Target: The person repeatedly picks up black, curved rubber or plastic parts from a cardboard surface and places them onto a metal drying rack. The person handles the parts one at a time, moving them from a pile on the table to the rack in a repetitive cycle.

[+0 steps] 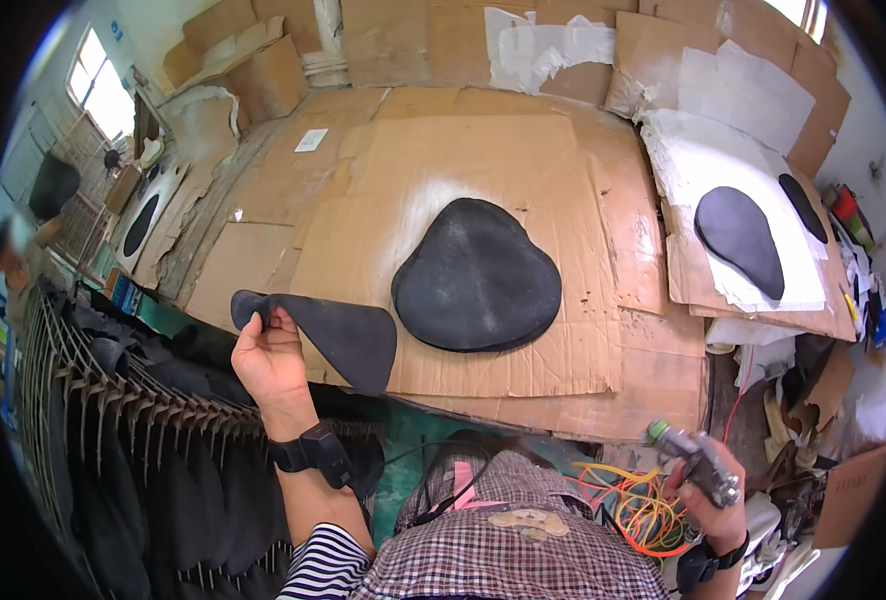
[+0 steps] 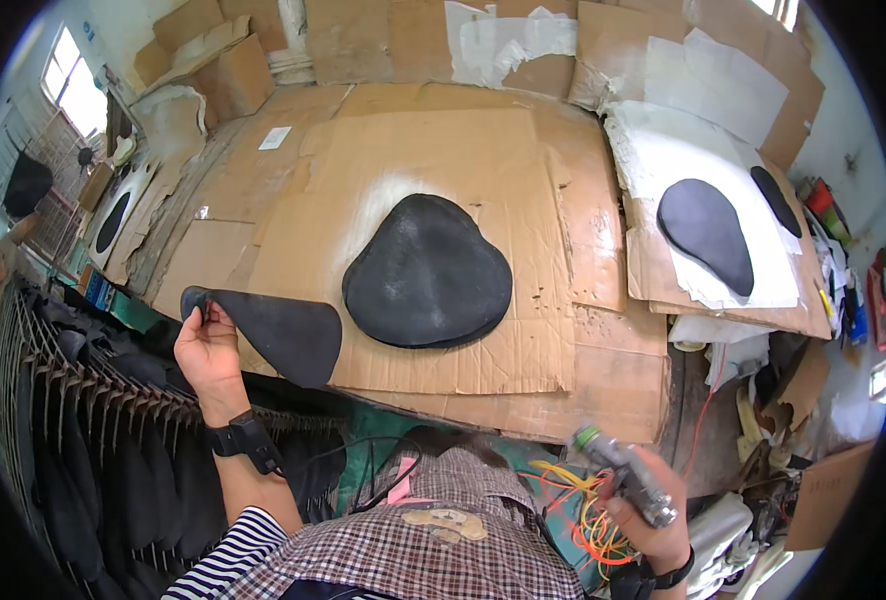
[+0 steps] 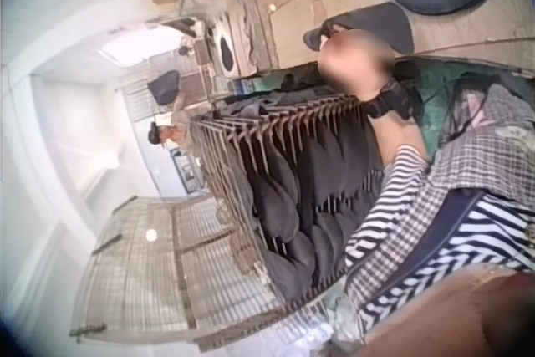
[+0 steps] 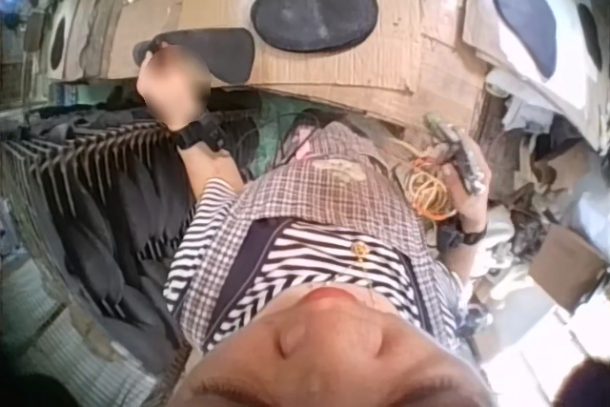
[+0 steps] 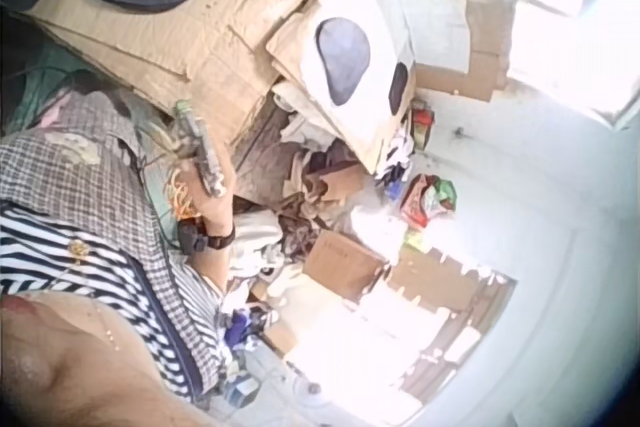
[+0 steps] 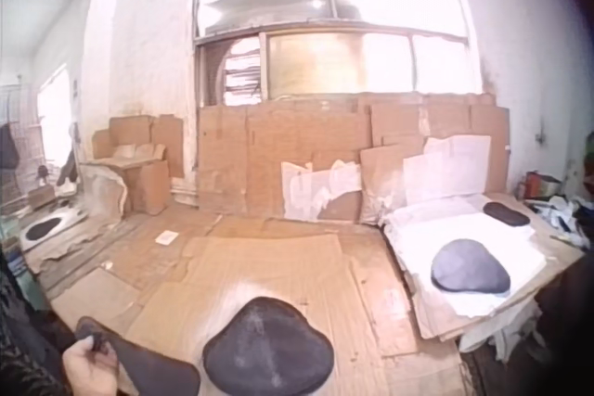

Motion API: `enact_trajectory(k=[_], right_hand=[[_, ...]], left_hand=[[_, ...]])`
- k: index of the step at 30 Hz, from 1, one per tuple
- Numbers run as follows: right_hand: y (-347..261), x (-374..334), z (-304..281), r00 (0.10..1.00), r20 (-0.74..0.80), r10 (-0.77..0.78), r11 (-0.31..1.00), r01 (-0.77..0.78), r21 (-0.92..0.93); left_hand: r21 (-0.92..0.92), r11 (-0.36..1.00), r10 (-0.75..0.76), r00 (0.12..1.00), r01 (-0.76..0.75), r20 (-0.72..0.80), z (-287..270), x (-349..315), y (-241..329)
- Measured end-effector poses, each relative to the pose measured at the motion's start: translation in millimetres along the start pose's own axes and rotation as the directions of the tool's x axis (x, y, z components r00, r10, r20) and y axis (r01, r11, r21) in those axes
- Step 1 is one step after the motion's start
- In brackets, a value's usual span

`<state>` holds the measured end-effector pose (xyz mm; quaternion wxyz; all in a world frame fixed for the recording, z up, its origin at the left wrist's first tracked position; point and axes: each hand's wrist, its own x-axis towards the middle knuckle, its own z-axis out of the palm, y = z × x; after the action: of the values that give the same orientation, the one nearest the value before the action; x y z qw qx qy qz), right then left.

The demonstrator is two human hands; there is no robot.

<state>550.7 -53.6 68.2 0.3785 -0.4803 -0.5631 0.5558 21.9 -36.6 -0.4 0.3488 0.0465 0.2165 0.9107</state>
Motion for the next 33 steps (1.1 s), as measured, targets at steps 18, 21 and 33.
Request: enact_trajectory(k=[18,21,33], right_hand=[[-9,-73,18,0.987,-0.149,0.066,0.998,-0.062,0.03],[-9,-62,28,0.995,-0.066,0.071,0.996,-0.067,0.065],[12,62,43,0.992,0.125,-0.006,0.981,-0.018,0.194]], left_hand=[[0.017,0.995,-0.103,0.99,0.102,0.092,26,-13,13],[0.031,0.994,-0.111,0.988,0.109,0.103,33,-21,16],[0.023,0.995,0.088,0.946,-0.1,0.311,143,-61,48]])
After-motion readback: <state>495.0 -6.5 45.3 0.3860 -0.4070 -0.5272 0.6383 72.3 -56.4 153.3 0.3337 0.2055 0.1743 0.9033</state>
